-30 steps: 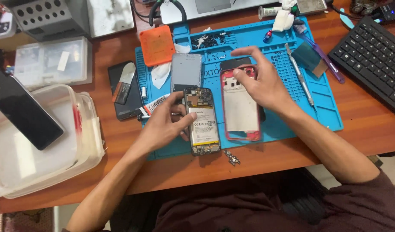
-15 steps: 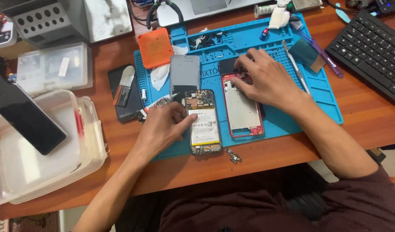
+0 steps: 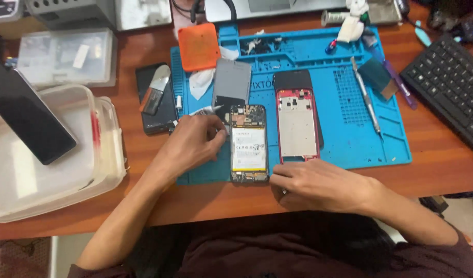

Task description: The person uses a red prying tool to separate the screen assembly from the back housing of a smartphone. They carefully work around the edges to release the adhesive, then lift the screen to reveal the internal components, including the battery and motherboard.

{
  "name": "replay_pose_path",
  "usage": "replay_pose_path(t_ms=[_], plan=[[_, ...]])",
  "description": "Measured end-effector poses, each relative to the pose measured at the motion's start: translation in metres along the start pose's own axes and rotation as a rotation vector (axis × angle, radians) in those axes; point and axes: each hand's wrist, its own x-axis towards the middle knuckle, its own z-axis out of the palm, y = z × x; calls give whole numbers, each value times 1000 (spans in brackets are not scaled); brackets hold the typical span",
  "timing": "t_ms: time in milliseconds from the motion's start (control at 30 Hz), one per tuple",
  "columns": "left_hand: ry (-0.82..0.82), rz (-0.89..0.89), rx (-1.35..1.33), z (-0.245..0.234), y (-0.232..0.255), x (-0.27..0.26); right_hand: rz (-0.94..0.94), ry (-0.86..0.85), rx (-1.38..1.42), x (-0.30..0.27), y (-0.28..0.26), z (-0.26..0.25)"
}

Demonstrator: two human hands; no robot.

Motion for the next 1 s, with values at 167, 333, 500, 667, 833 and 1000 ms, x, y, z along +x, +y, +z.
replay_pose_path(t_ms=[167,333,500,667,833,1000], plan=[[-34,47,103,-16,-5,-1,55,-35,25,-3,-7,-8],[-111,62,368,-25,-8,-10,110,-116,22,2,-12,-7],[-41,75,686,-6,-37,-5,117,-33,-30,-1,-10,-15],[-92,60,681,-16,-30,-12,155,260,74,5,9,-45],[-66,35,719,-17,-35,-12,359,330,5,15,56,-45],[57,73,780,-13,-39,-12,499,341,-151,14,57,-39]])
